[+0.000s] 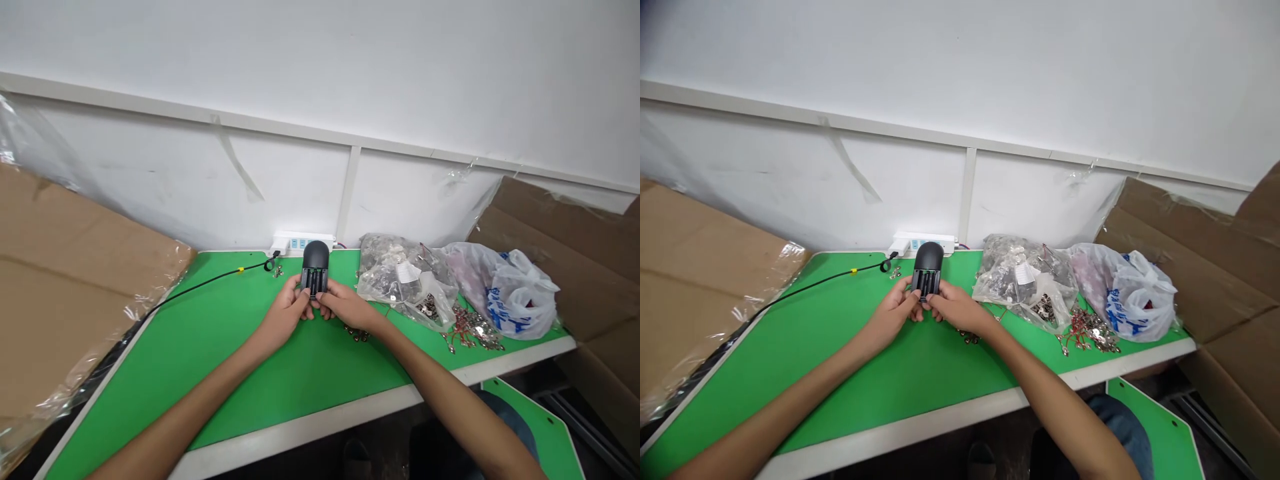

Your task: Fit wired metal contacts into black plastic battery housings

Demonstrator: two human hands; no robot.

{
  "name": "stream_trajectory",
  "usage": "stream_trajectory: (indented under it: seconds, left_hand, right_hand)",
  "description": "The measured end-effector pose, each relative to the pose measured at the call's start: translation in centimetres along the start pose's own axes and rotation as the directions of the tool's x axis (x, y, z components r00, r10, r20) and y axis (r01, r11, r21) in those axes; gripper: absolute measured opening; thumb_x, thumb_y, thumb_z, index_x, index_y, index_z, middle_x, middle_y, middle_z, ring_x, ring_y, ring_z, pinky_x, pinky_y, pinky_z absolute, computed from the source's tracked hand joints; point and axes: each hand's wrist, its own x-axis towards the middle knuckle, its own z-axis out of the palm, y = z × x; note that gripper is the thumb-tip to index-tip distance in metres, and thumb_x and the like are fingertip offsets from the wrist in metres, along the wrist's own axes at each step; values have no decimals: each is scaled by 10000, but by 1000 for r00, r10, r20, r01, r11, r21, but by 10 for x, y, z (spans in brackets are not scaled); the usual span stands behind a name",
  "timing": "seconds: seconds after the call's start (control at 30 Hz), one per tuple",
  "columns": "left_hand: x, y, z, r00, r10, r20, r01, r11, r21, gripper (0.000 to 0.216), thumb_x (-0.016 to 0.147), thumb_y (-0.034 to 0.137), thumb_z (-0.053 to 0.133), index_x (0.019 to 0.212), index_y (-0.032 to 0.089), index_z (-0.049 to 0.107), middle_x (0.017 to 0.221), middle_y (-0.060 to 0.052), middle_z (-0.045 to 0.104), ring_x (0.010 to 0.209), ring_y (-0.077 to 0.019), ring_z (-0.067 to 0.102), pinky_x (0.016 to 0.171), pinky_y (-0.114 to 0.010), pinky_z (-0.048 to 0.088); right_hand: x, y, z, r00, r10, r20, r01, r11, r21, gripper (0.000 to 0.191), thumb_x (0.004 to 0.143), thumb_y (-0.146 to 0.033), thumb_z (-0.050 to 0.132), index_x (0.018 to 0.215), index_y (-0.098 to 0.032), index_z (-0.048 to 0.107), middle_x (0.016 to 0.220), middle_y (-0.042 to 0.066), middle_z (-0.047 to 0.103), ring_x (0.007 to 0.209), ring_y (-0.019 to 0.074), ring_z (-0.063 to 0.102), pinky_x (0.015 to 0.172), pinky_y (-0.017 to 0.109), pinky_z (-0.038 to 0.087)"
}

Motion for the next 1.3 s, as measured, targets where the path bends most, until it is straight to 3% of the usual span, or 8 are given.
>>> stream_trajectory:
  seconds: [0.2, 0.53, 0.8, 1.07, 1.3]
  left_hand:
    - [-3, 6, 2, 999, 45, 29, -47, 997, 60, 696, 951, 569, 613, 1460, 127, 436, 619, 58, 590, 559, -152, 564, 578, -280, 429]
    - [-5, 4, 3, 998, 68, 7, -68, 993, 101, 692, 981, 572, 590, 1497, 132, 453, 626, 46, 604, 561, -164, 593, 595, -292, 452]
    - [-7, 1, 4, 998, 69, -1, -68, 989, 133, 596, 1016, 529, 546, 1466, 143, 480, 635, 32, 612, 574, -170, 604, 591, -288, 436]
    - [-7, 2, 6, 998, 56, -12, -55, 993, 103, 550, 984, 544, 568, 1367, 155, 499, 667, 60, 556, 553, -156, 602, 560, -280, 427]
    - [-7, 3, 5, 999, 40, -20, -39, 997, 64, 354, 940, 471, 629, 1144, 196, 541, 637, 61, 586, 559, -146, 597, 577, -267, 429]
  right_hand:
    - [0, 3, -3, 1000, -20, 4, 21, 998, -64, 177, 1027, -377, 522, 1050, -206, 560, 827, -5, 629, 708, 154, 611, 676, 289, 519]
    - [-8, -9, -6, 989, -149, -21, 131, 918, -375, 171, 1060, -362, 486, 1105, -227, 581, 777, -26, 607, 717, 183, 581, 681, 286, 419]
    - [-10, -13, -5, 980, -198, 9, 179, 866, -467, 166, 1071, -343, 471, 1024, -221, 573, 813, -18, 604, 720, 178, 544, 705, 284, 387]
    - [-9, -6, -4, 977, -213, 23, 191, 817, -544, 197, 1081, -388, 469, 1036, -223, 567, 891, 14, 655, 791, 206, 595, 736, 298, 404]
    - [-14, -9, 2, 967, -250, 43, 217, 729, -649, 154, 1057, -347, 493, 1023, -226, 582, 886, 36, 670, 753, 215, 572, 683, 309, 345]
